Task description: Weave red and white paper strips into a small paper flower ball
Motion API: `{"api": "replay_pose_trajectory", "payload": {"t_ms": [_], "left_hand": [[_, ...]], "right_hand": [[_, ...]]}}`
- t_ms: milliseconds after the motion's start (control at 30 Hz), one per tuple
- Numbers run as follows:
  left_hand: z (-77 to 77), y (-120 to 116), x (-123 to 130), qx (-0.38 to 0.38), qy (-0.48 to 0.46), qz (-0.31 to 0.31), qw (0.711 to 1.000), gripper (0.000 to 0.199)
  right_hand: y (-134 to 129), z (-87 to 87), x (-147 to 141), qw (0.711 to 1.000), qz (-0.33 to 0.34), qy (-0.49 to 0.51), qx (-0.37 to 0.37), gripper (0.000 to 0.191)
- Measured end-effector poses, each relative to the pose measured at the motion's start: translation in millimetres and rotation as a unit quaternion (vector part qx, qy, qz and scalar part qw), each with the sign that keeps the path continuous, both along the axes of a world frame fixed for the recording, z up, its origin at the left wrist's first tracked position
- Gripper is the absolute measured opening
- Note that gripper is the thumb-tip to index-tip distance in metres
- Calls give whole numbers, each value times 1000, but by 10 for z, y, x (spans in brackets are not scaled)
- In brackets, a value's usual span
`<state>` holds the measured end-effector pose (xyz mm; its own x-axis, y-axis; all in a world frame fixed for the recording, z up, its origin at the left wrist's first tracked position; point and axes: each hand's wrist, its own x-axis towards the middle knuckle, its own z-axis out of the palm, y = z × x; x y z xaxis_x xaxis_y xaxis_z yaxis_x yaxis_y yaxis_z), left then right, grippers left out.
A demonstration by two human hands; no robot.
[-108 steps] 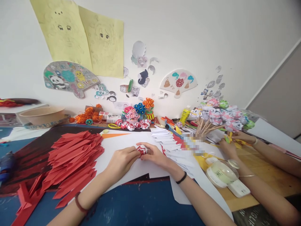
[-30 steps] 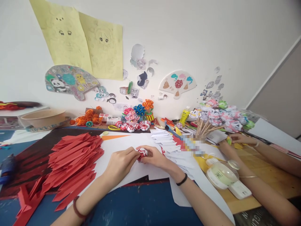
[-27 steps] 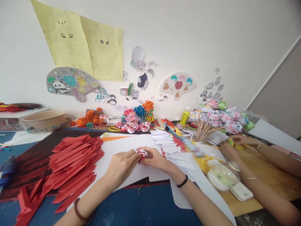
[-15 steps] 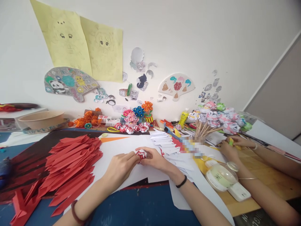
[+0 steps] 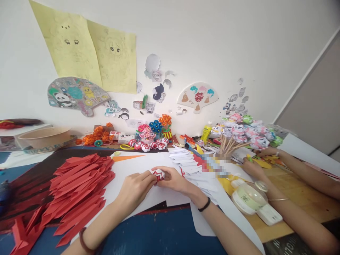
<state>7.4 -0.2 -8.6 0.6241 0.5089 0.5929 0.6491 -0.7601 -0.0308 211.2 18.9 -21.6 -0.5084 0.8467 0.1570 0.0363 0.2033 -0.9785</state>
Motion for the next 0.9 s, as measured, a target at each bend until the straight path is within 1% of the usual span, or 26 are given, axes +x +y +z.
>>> {"api": "replay_pose_trajectory", "payload": {"t_ms": [167, 300, 433, 600, 733, 900], "left_hand": [[7, -14, -15, 8, 20, -12, 1000, 23], [-5, -7, -16, 7, 41, -13, 999, 23], [-13, 6, -6, -6, 54, 4, 998, 24], [-8, 4, 0, -48, 39, 30, 998, 26], [4, 1, -5, -97, 10, 21, 995, 26], [-10, 7, -18, -117, -5, 3, 993, 25]], "right_hand": [[37, -44, 10, 1000, -9, -16, 20, 55], [44, -64, 7, 1000, 0, -16, 18, 54], [45, -77, 8, 1000, -4, -19, 22, 55], [38, -59, 4, 999, -17, -35, 34, 54], [27, -32, -1, 999, -19, -34, 34, 54], [20, -29, 9, 999, -10, -29, 27, 54]]}}
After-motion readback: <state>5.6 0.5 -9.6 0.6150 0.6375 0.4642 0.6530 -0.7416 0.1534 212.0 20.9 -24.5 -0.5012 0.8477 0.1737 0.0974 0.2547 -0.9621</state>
